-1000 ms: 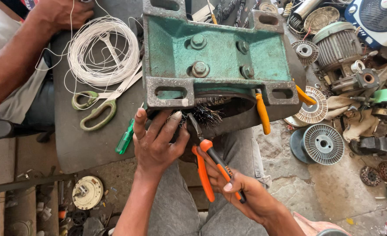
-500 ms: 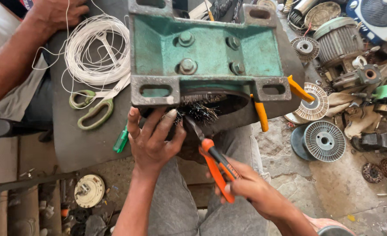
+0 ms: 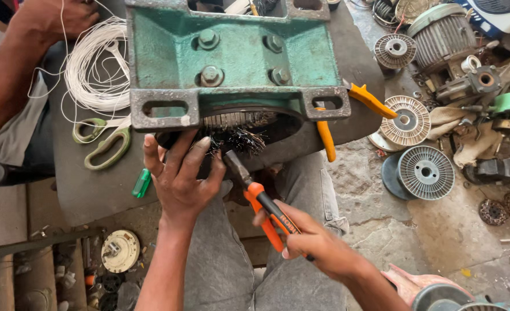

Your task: The person uses pliers and a screwdriver to remove and adjust copper windings on a green motor stator. The person works at a cluttered workbench while another person sits nearby.

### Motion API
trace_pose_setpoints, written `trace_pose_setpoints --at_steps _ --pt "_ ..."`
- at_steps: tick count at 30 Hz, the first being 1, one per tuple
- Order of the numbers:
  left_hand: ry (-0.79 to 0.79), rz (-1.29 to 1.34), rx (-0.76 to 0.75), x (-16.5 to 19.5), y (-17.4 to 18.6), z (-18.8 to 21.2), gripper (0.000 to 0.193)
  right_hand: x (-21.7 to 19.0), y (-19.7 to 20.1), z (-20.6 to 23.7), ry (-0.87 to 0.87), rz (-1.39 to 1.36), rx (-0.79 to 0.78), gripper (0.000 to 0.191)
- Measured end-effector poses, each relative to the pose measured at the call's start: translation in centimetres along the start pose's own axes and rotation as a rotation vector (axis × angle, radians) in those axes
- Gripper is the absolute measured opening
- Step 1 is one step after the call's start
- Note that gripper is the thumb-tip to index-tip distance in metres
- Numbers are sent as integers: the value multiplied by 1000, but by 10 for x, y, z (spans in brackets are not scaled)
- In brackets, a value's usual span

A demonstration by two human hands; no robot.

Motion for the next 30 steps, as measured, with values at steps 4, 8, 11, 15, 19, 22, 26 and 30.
trace_pose_setpoints --at_steps 4,8,11,15,19,22,26,30 --pt "1 31 1 0 0 -1 30 -4 3 -8 0 -37 -39 64" --pt "-17 -12 6 3 3 -5 29 -23 2 -11 38 -47 1 81" --pt "-6 -18 4 2 4 -5 30 -31 -8 -10 -11 -97 -20 91" --pt "9 17 13 0 4 -2 28 -41 -24 -5 10 -195 -68 92" --pt "19 61 15 -2 3 1 28 -39 -33 -7 19 -317 -71 82" --pt "14 39 8 -3 4 0 27 -36 -33 -8 71 -395 -56 78" --pt "-23 -39 6 -2 6 0 25 -20 -5 0 -40 -268 174 73" --pt "-33 -72 20 -1 4 0 25 -66 5 26 220 843 461 42"
Point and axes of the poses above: each hand's wrist, its own z-axis away from the middle knuckle, its own y-axis out of the back of the hand, x = y × z, the point moved 10 cm from there along -z, towards the middle knuckle, and after that the axes turned 11 degrees about -y, right-handed, at the moved point
